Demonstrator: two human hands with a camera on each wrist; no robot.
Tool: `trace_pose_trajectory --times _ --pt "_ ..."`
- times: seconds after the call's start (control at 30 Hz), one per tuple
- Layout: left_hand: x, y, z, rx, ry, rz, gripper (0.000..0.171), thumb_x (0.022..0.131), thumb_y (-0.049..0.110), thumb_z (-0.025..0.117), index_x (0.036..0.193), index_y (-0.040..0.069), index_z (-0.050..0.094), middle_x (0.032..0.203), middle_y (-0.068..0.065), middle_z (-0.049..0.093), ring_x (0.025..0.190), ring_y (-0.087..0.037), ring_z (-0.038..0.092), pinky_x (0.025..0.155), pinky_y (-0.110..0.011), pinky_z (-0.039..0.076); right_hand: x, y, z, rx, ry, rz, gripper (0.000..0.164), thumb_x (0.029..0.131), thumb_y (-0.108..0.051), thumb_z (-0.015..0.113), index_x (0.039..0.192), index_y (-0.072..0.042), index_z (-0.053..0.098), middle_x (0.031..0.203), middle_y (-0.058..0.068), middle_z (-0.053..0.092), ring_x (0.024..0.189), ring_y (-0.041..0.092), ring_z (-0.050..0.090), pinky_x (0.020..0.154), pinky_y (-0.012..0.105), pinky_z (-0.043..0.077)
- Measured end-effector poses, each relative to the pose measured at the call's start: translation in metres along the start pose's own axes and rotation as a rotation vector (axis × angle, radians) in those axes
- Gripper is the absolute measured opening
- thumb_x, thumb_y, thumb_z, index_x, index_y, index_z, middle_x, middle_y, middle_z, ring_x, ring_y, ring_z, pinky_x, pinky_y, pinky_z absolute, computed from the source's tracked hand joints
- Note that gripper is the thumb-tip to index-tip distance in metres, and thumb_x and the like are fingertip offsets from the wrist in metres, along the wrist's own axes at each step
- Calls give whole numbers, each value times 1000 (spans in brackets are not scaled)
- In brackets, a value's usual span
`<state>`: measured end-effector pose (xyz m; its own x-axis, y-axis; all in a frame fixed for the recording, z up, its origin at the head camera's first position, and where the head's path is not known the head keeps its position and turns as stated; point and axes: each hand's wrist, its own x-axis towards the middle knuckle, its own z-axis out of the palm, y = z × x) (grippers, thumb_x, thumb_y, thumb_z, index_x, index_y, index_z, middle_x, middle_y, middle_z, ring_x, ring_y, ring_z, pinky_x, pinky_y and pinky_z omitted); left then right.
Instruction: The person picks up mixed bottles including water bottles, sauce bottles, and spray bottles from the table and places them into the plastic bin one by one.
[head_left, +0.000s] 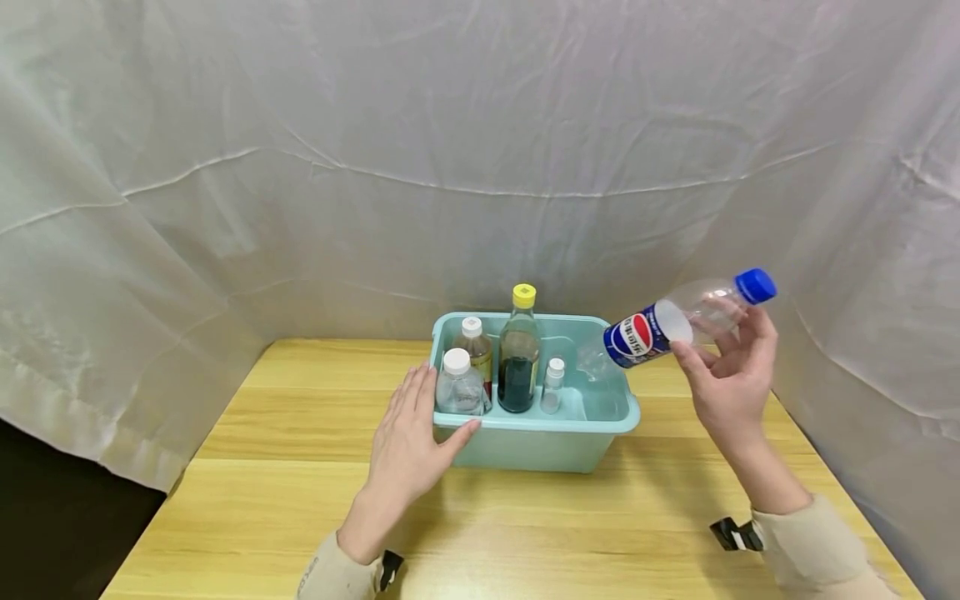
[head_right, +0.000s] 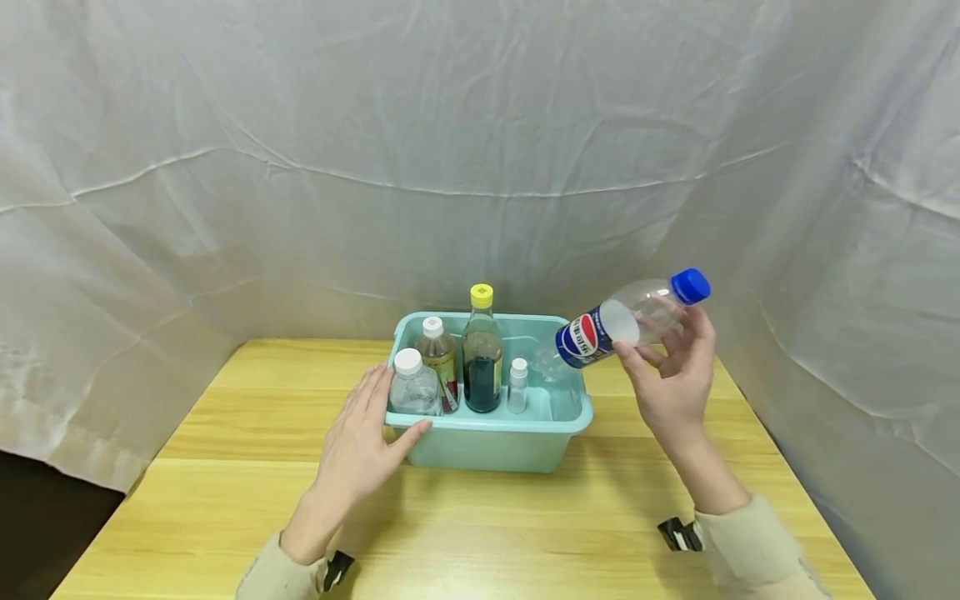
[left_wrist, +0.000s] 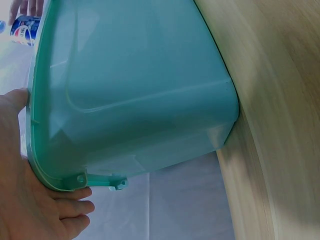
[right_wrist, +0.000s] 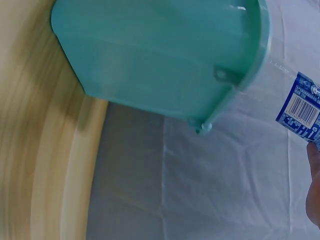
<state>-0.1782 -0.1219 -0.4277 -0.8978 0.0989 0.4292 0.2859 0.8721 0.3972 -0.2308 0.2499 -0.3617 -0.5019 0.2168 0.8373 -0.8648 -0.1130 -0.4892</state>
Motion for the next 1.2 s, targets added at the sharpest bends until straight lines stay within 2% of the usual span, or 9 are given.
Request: trace_pose_trajectory --times 0.2,0.47,0.73,0.9,1.0,1.07,1.2 --pt "1 1 -1 3 -5 -4 101 95 74 53 160 -1 34 167 -18 31 156 -35 28 127 -47 24 -7 6 14 -70 -95 22 82 82 21 73 153 5 34 141 19 55 118 29 65 89 25 61" --pt "1 1 -1 5 -1 -2 101 95 74 53 160 -1 34 166 -20 34 155 -35 29 127 -47 24 -16 11 31 -164 -206 39 82 85 9 80 151 9 33 143 14 55 122 25 64 89 23 60" --pt "1 1 -2 3 -9 -3 101 95 74 52 160 -1 34 167 -19 31 156 -35 28 127 -47 24 -20 16 45 -311 -359 84 91 72 29 75 150 9 33 145 4 54 123 14 64 91 20 58" --pt "2 0 -3 7 -9 0 102 95 74 52 160 -2 34 167 -19 32 155 -35 28 127 -48 24 -19 19 55 -354 -435 127 92 72 25 80 149 8 33 142 7 55 119 9 64 90 19 58" --pt "2 0 -3 7 -8 2 102 95 75 52 160 -2 34 166 -20 32 155 -35 28 127 -49 25 -19 20 62 -372 -474 185 91 74 20 82 149 5 33 141 12 54 118 6 64 90 18 57" --pt "2 0 -3 5 -7 3 102 95 75 52 160 -2 33 167 -20 32 155 -35 28 127 -49 26 -18 21 67 -379 -509 229 91 75 17 83 149 2 33 142 15 53 118 10 64 90 19 57" --pt "2 -1 -4 5 -4 3 102 96 75 51 160 -2 33 167 -19 31 155 -35 28 127 -50 26 -15 25 76 -371 -587 313 87 79 11 84 149 0 33 143 17 52 121 30 65 92 24 59"
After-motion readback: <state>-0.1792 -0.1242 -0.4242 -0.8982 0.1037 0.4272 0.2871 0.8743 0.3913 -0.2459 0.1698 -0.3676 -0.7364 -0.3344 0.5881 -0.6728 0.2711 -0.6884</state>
